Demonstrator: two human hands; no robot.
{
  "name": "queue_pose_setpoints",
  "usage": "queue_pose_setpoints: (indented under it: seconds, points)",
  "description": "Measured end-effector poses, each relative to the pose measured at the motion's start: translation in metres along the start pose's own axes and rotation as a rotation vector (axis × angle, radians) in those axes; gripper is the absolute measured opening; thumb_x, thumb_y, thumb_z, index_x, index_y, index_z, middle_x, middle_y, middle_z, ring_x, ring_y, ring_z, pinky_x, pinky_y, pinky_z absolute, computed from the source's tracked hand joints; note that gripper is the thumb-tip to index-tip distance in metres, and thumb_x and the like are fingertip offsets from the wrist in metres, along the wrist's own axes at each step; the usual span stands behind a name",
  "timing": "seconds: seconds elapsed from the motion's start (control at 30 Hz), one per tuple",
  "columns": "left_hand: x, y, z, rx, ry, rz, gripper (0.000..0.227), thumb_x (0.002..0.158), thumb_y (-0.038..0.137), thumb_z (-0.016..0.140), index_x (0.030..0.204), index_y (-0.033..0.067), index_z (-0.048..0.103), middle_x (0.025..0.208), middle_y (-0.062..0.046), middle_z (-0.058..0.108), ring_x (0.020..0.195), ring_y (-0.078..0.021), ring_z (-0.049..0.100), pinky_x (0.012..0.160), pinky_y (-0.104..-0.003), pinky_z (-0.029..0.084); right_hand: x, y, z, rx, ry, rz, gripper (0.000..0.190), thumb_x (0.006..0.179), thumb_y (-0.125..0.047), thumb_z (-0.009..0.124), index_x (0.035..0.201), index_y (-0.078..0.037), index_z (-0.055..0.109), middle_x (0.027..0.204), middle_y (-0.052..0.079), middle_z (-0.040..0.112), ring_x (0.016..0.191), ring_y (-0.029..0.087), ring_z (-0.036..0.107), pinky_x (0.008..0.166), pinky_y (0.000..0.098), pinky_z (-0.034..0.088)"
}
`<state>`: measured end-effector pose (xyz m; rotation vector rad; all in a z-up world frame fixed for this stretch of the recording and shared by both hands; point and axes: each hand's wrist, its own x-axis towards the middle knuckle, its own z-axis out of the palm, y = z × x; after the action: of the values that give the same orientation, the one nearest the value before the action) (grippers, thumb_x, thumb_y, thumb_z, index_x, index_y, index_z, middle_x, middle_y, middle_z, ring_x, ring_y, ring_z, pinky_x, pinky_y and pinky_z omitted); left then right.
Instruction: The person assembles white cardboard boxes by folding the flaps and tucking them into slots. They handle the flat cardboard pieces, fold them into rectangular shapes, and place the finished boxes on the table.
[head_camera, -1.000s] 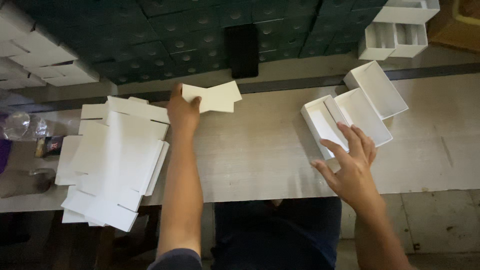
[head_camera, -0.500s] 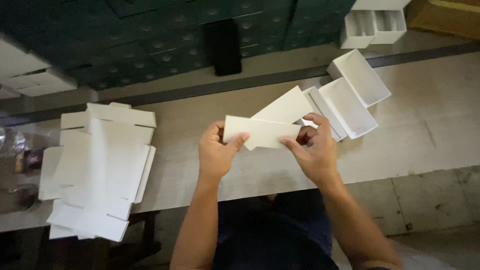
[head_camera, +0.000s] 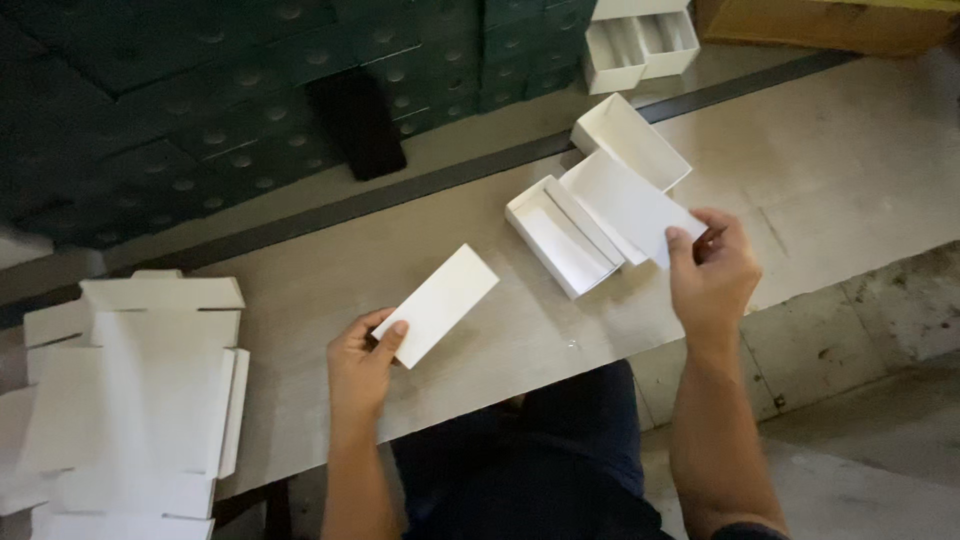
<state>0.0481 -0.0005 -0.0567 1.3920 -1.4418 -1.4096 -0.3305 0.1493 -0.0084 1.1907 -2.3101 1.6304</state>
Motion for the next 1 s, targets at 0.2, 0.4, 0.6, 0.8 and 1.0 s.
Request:
queue_pose_setpoints:
  seconds: [0.2, 0.4, 0.6, 0.8, 1.0]
  points:
    - [0.000, -0.002, 0.009, -0.094, 0.035, 0.071, 0.025, 0.091, 0.016, 0.080, 0.108, -0.0033, 0.077, 0.071, -0.013, 0.065, 0.060, -0.0162, 0.059, 0.048, -0.027, 0.051, 0.014, 0.016, 0.004, -0.083, -0.052, 0.119, 0.030, 0.093, -0.002, 0.082, 0.121, 0.001, 0.070, 0.081, 0.014, 0.060, 0.067, 0.030, 0.069, 0.061, 0.0371, 0.052]
    - [-0.005, 0.003, 0.016, -0.060, 0.031, 0.065, 0.025, 0.092, 0.017, 0.080, 0.107, -0.0028, 0.078, 0.072, -0.013, 0.066, 0.063, -0.0156, 0.057, 0.051, -0.028, 0.047, 0.016, 0.023, 0.020, -0.406, -0.121, -0.005, 0.039, 0.092, -0.036, 0.085, 0.116, -0.008, 0.074, 0.097, 0.012, 0.066, 0.081, 0.028, 0.067, 0.074, 0.0370, 0.050]
    - [-0.007, 0.016, 0.031, 0.033, -0.086, -0.005, 0.027, 0.094, 0.018, 0.077, 0.111, -0.0027, 0.079, 0.082, -0.019, 0.073, 0.076, -0.0223, 0.059, 0.066, -0.037, 0.050, -0.003, -0.008, 0.020, -0.376, -0.261, -0.263, 0.045, 0.094, -0.034, 0.076, 0.124, -0.001, 0.071, 0.133, 0.023, 0.056, 0.115, 0.042, 0.055, 0.098, 0.0507, 0.043]
    - [-0.015, 0.046, 0.061, 0.088, -0.338, 0.050, 0.024, 0.090, 0.019, 0.079, 0.109, 0.0045, 0.083, 0.093, -0.019, 0.081, 0.088, -0.0188, 0.068, 0.081, -0.038, 0.056, -0.024, -0.092, 0.014, -0.110, -0.876, -0.344, 0.034, 0.088, -0.019, 0.074, 0.120, -0.009, 0.071, 0.115, 0.021, 0.072, 0.099, 0.040, 0.071, 0.087, 0.0492, 0.055]
    - [-0.022, 0.046, 0.059, 0.049, -0.255, 0.088, 0.064, 0.090, 0.024, 0.072, 0.147, 0.0030, 0.052, 0.134, -0.016, 0.067, 0.115, -0.0293, 0.063, 0.100, -0.041, 0.048, 0.033, -0.008, 0.010, -0.108, -0.503, 0.012, 0.028, 0.094, -0.009, 0.065, 0.120, -0.015, 0.072, 0.095, 0.011, 0.071, 0.084, 0.030, 0.067, 0.081, 0.0398, 0.053]
